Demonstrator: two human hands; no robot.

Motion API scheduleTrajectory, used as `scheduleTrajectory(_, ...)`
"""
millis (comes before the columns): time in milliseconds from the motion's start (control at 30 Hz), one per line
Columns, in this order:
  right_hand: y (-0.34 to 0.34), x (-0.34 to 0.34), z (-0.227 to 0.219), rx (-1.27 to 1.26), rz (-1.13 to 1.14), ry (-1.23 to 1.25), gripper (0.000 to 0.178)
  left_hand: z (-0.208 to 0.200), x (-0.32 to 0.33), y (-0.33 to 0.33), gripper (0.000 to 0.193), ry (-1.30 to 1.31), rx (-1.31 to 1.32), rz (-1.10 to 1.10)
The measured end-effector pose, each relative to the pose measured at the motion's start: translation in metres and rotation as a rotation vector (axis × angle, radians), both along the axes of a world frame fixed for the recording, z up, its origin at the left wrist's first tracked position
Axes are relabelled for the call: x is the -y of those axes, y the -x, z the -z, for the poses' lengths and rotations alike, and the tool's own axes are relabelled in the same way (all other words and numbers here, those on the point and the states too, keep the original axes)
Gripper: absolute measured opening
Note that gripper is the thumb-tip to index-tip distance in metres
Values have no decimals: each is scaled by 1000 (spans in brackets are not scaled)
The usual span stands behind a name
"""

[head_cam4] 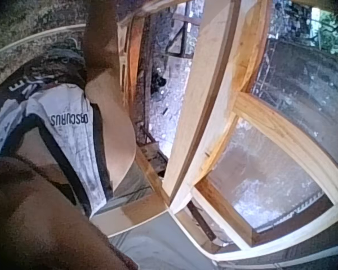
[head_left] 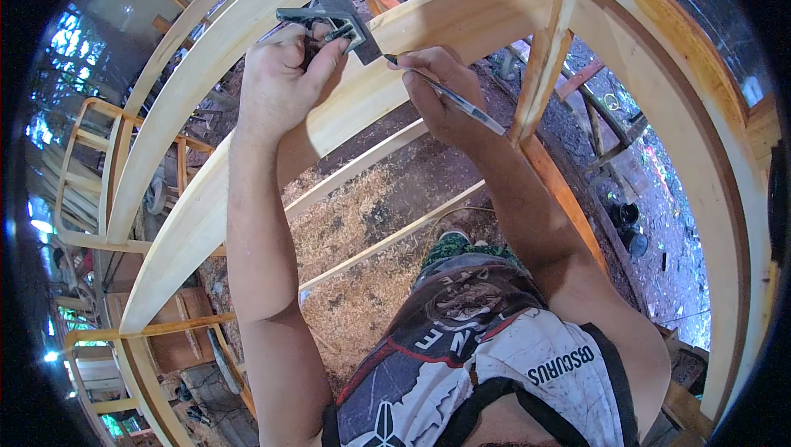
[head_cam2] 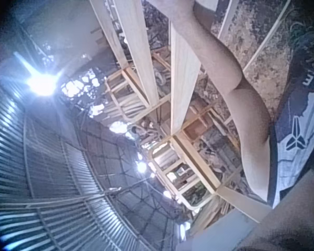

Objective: The person uses a combination square and a pencil to mark measurements on a wooden frame, then uses a tool to tighten hardware on the frame while crouching within the structure on a floor covered in wood shavings.

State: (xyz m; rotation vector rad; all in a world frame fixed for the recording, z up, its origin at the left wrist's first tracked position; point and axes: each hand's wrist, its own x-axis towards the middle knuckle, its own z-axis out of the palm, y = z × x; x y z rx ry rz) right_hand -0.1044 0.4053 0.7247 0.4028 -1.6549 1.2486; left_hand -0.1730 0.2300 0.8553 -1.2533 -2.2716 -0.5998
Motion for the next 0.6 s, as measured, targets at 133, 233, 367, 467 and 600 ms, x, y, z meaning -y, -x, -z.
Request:
scheduleTrajectory(133, 1, 0, 0, -12, -5, 1, 10, 1, 0, 2, 22, 18, -24, -7)
scheduleTrajectory(233, 2, -2, 1, -21, 18, -39, 11, 0, 0, 2, 23, 1, -28, 11)
scheduleTrajectory(367, 2, -2, 1, -16, 14, -24, 11, -2, -2, -1, 23, -4, -27, 17)
scheduleTrajectory(467, 1, 0, 2, 7, 4, 4, 10, -2, -2, -2, 24, 1, -31, 17)
scheduleTrajectory(600, 7, 1, 1, -86, -1, -19, 8, -2, -2, -2, 23, 7, 3, 7)
